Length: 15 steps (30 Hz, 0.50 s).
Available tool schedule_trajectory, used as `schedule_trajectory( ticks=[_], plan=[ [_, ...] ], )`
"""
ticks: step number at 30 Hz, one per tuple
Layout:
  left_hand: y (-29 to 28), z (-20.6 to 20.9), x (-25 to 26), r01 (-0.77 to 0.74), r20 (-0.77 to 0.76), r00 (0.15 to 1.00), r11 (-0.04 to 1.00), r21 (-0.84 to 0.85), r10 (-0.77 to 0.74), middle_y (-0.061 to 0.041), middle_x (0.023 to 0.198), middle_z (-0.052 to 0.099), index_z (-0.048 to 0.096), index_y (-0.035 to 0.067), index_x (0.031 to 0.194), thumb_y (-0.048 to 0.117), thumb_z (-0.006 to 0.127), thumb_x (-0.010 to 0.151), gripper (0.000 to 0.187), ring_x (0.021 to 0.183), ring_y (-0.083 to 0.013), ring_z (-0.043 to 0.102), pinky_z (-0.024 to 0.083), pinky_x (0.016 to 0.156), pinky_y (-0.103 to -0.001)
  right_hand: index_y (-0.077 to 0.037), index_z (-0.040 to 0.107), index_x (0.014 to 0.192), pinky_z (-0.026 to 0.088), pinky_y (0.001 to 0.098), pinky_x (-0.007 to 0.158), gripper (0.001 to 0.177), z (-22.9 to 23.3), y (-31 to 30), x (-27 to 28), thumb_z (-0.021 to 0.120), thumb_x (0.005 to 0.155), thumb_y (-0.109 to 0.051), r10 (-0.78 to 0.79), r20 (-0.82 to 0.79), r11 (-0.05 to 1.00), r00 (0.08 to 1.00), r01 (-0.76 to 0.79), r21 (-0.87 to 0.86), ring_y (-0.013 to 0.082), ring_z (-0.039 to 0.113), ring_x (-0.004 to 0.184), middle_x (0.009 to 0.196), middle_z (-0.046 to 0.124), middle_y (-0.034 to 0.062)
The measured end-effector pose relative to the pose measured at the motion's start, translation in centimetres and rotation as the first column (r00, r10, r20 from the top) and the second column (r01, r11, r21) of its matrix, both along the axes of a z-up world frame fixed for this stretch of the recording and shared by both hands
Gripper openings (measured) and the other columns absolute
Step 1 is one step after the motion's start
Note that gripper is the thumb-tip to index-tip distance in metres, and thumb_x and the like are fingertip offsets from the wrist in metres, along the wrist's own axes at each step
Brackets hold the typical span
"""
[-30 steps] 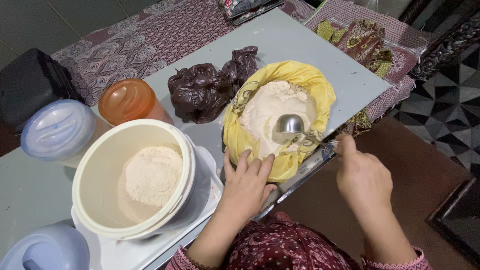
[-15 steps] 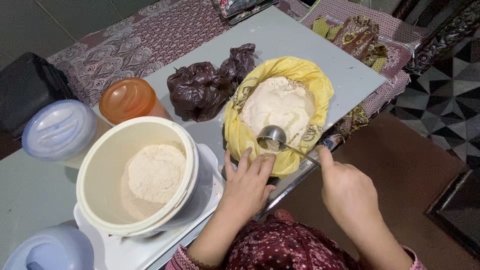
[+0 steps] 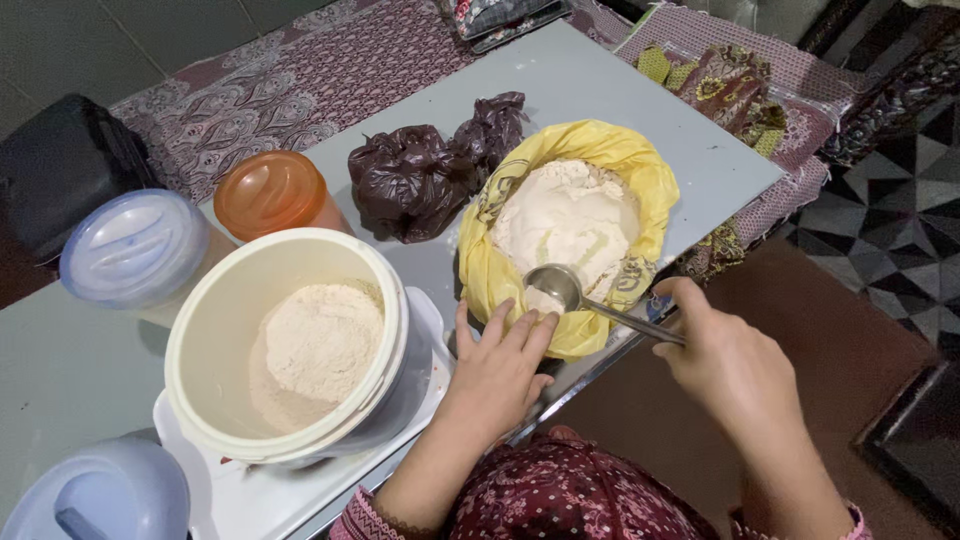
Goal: The person scoops flour from a yellow bag into a white bowl using a metal ladle.
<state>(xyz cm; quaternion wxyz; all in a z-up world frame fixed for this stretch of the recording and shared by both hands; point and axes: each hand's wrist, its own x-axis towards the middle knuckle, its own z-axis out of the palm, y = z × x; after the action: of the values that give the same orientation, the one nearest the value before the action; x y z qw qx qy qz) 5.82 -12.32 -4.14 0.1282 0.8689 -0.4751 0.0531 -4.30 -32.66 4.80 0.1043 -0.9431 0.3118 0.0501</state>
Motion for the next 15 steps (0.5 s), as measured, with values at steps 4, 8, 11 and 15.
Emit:
schedule_trajectory(
  ticks=[4,8,11,15],
  plan=[
    [0.0,-0.1,0.1,0.001,-0.001,1.000,1.000,-0.017,-0.001,-0.013,0.141,0.056,0.044,0.012,0.147,0.039,0.076,0.079,0.080,0.138,-0.0364,0.040,0.014,0.109,-0.077,-0.031,0.054,0.135,0.060,0.0443,0.076,0.061,0.0,-1.2,0.8,0.080,0.079,-0.033,-0.046,-0.048,0.996,0.998,0.049,0.072,0.0283,0.077,0.096,0.098,0.079,0.0060],
    [0.0,0.1,0.2,0.002,-0.040,0.999,1.000,-0.025,-0.003,-0.010,0.134,0.061,0.044,0.011,0.147,0.037,0.076,0.082,0.077,0.136,-0.0367,0.042,0.014,0.110,-0.077,-0.030,0.057,0.132,0.059,0.0428,0.079,0.060,-0.4,-2.1,1.4,0.082,0.078,-0.034,-0.074,-0.092,0.986,0.993,0.087,0.141,0.0245,0.077,0.097,0.099,0.081,0.0019],
    [0.0,0.4,0.1,-0.006,-0.064,0.998,1.000,-0.021,0.005,-0.010,0.129,0.064,0.045,0.011,0.147,0.036,0.076,0.082,0.076,0.136,-0.0371,0.043,0.013,0.112,-0.076,-0.029,0.059,0.132,0.059,0.0425,0.080,0.061,-1.0,-2.9,1.8,0.084,0.077,-0.034,-0.069,-0.097,0.982,0.993,0.084,0.169,0.0240,0.078,0.095,0.097,0.081,0.0026],
    [-0.1,0.8,0.1,-0.003,-0.056,0.998,1.000,-0.017,0.002,-0.012,0.127,0.065,0.044,0.010,0.148,0.036,0.076,0.081,0.078,0.133,-0.0392,0.043,0.012,0.109,-0.076,-0.029,0.062,0.133,0.060,0.0433,0.078,0.067,-2.1,-4.2,2.6,0.089,0.072,-0.033,-0.137,-0.137,0.958,0.981,0.166,0.232,0.0237,0.079,0.091,0.102,0.078,0.0041]
  ],
)
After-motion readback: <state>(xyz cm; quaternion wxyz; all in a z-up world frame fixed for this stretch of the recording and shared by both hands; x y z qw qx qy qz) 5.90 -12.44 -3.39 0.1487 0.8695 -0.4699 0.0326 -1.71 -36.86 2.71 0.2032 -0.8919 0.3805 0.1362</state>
